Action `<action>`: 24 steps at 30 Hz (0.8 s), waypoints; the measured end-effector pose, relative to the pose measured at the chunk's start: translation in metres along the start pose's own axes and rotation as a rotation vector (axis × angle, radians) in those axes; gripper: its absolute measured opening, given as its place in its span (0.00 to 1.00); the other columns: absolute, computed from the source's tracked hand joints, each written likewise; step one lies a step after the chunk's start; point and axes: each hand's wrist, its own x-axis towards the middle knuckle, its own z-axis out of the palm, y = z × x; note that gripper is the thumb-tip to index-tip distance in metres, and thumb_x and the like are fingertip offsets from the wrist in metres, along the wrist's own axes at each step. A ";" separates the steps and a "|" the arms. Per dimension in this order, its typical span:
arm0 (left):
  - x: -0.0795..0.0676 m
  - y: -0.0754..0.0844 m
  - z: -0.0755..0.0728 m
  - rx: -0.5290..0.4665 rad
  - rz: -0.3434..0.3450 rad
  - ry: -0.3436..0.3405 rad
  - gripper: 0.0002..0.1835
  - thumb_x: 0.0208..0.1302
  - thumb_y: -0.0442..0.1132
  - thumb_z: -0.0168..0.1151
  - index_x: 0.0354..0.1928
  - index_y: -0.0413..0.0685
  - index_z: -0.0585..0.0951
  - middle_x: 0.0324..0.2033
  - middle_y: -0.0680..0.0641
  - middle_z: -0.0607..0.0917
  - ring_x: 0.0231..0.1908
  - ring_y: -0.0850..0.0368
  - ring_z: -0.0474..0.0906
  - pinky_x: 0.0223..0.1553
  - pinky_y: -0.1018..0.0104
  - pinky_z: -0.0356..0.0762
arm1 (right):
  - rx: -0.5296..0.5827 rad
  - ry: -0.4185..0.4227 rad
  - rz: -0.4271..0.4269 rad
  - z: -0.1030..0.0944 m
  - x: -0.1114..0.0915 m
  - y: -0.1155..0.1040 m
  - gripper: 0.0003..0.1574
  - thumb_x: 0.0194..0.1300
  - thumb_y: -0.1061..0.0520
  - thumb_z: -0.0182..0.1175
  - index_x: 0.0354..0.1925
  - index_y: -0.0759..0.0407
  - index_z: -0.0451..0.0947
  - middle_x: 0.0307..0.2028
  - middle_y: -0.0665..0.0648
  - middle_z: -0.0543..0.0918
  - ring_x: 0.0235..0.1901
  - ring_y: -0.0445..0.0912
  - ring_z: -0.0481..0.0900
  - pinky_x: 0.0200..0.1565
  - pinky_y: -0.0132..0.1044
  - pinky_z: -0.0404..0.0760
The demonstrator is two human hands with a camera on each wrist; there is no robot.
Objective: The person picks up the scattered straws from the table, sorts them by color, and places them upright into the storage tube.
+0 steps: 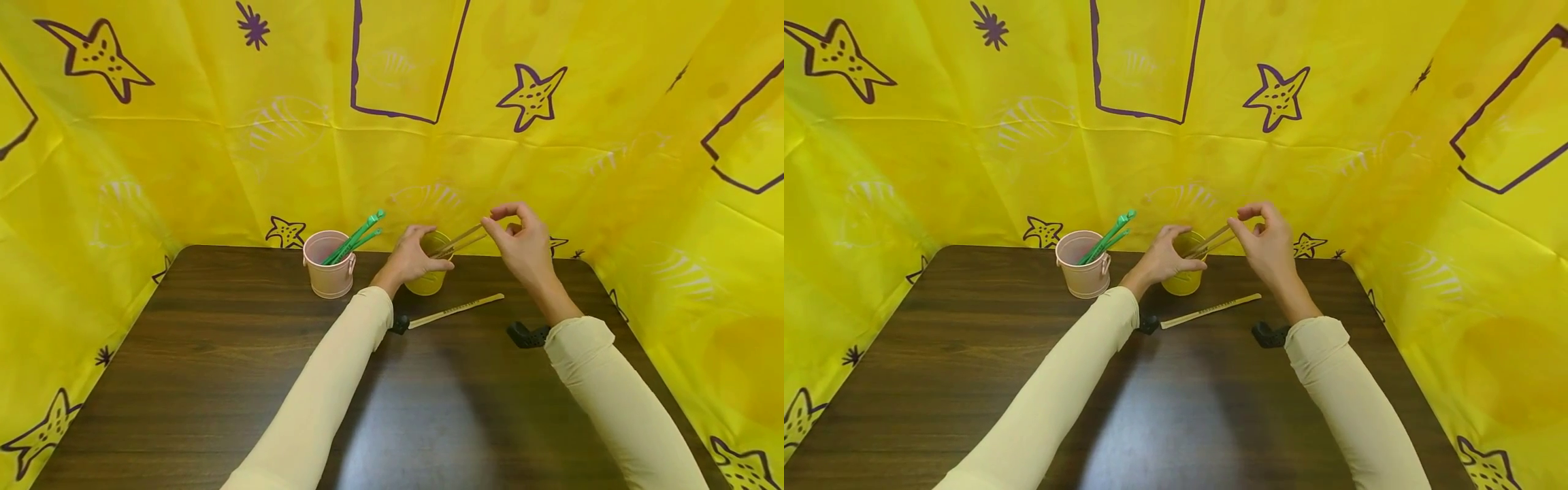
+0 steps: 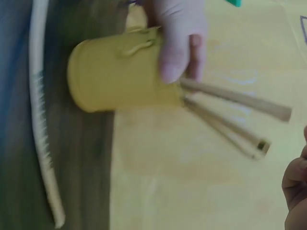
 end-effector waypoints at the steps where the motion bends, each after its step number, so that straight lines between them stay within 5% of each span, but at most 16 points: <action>1: 0.000 0.000 0.000 0.003 -0.001 0.000 0.52 0.53 0.60 0.78 0.78 0.58 0.63 0.73 0.50 0.63 0.74 0.46 0.62 0.73 0.48 0.67 | -0.038 0.000 -0.022 -0.003 -0.004 0.004 0.17 0.68 0.50 0.68 0.47 0.60 0.79 0.41 0.50 0.81 0.13 0.38 0.60 0.15 0.30 0.60; 7: 0.002 -0.001 0.001 0.020 -0.016 -0.004 0.53 0.52 0.62 0.78 0.78 0.61 0.63 0.74 0.51 0.62 0.75 0.46 0.62 0.73 0.48 0.68 | -0.219 -0.056 -0.123 -0.007 -0.031 0.032 0.10 0.65 0.55 0.71 0.40 0.59 0.81 0.36 0.54 0.83 0.16 0.38 0.66 0.20 0.28 0.66; 13: 0.002 -0.002 0.001 0.014 -0.023 -0.003 0.53 0.51 0.62 0.78 0.77 0.63 0.63 0.74 0.51 0.62 0.75 0.46 0.62 0.72 0.48 0.68 | -0.315 -0.281 -0.094 0.009 -0.059 0.062 0.07 0.65 0.55 0.71 0.37 0.55 0.82 0.39 0.54 0.85 0.26 0.44 0.73 0.31 0.30 0.73; 18: 0.001 -0.002 0.000 0.011 -0.012 0.004 0.53 0.51 0.61 0.79 0.78 0.61 0.63 0.74 0.50 0.62 0.74 0.45 0.63 0.71 0.47 0.69 | -0.352 -0.471 -0.097 0.027 -0.072 0.077 0.08 0.65 0.54 0.71 0.41 0.55 0.84 0.41 0.53 0.85 0.34 0.47 0.80 0.38 0.37 0.79; 24: 0.001 -0.002 0.000 0.006 -0.004 0.015 0.53 0.51 0.61 0.79 0.77 0.60 0.64 0.74 0.49 0.63 0.74 0.45 0.62 0.71 0.46 0.69 | -0.365 -0.563 -0.115 0.041 -0.073 0.087 0.17 0.65 0.54 0.71 0.49 0.61 0.84 0.47 0.56 0.83 0.44 0.52 0.84 0.47 0.47 0.83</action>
